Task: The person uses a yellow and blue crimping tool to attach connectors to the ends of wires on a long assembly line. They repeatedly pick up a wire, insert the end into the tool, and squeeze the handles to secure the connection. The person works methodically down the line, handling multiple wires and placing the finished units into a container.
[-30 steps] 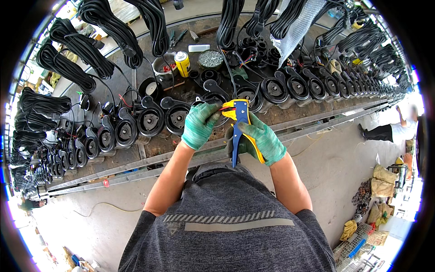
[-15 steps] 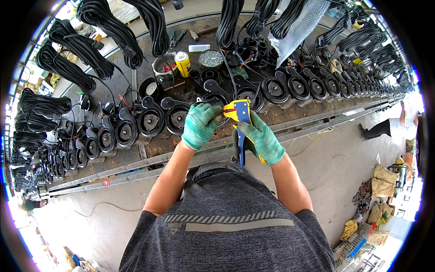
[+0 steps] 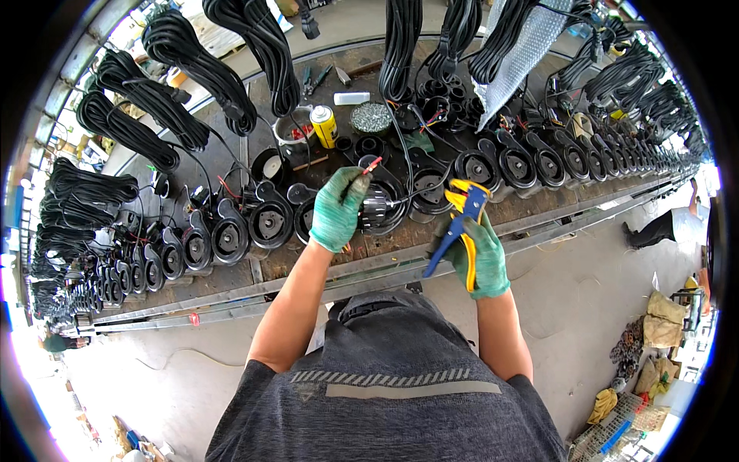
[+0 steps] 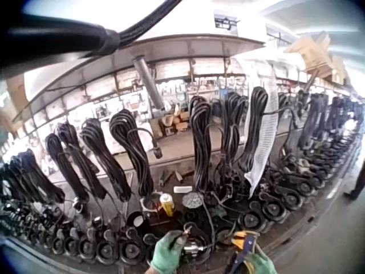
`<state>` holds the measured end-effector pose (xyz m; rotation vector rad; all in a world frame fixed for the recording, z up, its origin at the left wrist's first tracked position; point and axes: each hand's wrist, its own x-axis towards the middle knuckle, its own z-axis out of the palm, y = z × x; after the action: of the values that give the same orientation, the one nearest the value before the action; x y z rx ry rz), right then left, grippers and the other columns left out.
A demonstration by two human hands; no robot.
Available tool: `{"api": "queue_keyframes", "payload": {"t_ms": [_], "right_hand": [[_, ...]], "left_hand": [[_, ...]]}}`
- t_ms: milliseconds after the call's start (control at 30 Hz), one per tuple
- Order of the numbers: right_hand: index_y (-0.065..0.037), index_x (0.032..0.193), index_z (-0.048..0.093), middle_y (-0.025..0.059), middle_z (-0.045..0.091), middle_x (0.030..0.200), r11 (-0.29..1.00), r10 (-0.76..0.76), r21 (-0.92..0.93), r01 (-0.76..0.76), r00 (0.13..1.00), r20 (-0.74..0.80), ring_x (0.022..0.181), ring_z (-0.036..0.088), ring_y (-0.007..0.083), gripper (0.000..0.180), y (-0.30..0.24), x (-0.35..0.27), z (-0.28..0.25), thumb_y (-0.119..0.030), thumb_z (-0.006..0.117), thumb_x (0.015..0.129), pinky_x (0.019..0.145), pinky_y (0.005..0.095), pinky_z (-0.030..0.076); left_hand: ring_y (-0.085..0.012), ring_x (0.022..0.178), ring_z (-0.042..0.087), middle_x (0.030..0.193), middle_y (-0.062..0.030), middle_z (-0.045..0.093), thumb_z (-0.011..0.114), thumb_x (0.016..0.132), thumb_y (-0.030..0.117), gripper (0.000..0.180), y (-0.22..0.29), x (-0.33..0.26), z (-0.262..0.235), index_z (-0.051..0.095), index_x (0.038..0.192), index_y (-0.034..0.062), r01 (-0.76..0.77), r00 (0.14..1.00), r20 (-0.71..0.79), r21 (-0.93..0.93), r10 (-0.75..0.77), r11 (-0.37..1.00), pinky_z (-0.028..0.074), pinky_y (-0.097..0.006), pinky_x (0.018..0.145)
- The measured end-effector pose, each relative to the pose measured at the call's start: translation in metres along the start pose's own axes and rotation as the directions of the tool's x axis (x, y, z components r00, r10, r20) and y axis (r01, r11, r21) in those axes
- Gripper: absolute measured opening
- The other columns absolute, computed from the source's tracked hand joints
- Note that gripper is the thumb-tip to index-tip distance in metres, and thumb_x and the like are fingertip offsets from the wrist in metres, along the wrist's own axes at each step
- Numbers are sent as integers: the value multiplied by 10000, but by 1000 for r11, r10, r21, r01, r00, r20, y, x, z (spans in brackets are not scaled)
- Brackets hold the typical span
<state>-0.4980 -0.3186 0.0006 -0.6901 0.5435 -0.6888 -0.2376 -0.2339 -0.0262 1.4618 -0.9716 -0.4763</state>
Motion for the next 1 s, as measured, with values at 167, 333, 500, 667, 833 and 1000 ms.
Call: {"api": "queue_keyframes", "payload": {"t_ms": [167,333,500,667,833,1000], "right_hand": [[-100,1444,474,141,684,1006,994,-1,111,20,987,-164,873,714,319,483,1,-17,-45,-165,628,991,773,513,622],[-103,1311,530,158,690,1006,990,-5,136,38,972,-236,876,712,361,402,7,-27,-88,-266,666,969,770,547,601],[-99,1269,543,161,688,986,988,27,152,34,925,-380,857,710,374,365,10,-33,-131,-257,666,965,765,559,601],[-119,1348,502,133,685,984,978,62,210,24,918,-392,861,718,338,449,-1,-41,-166,-244,689,959,763,519,620],[-146,1381,462,162,678,995,978,89,208,8,888,-452,842,711,370,464,-9,-45,-198,-228,657,968,758,553,610],[-154,1434,424,159,676,1006,977,115,214,-13,874,-472,849,713,374,537,-25,-54,-224,-220,665,959,762,548,614]], "left_hand": [[-63,769,514,898,34,626,622,1056,218,213,-10,75,-21,656,1181,50,-90,992,-101,-179,72,980,435,-237,679],[-61,701,489,835,33,597,579,1072,165,143,-37,141,-29,639,1103,39,39,987,-150,-123,-58,992,405,-240,625],[-293,823,693,900,-170,723,576,1036,193,183,-51,148,-21,655,1134,60,194,930,161,547,-329,814,530,-382,757],[-396,1047,689,1102,-207,721,602,997,337,307,-12,157,14,699,1174,106,-240,841,340,932,-421,272,536,-474,902],[-277,815,688,948,-97,714,605,1028,320,346,-53,200,119,661,1271,81,23,896,346,588,-277,809,573,-418,688],[-243,619,617,824,-85,647,650,967,508,428,-142,274,191,681,1090,100,769,623,-123,277,-773,576,508,-440,521]]}}
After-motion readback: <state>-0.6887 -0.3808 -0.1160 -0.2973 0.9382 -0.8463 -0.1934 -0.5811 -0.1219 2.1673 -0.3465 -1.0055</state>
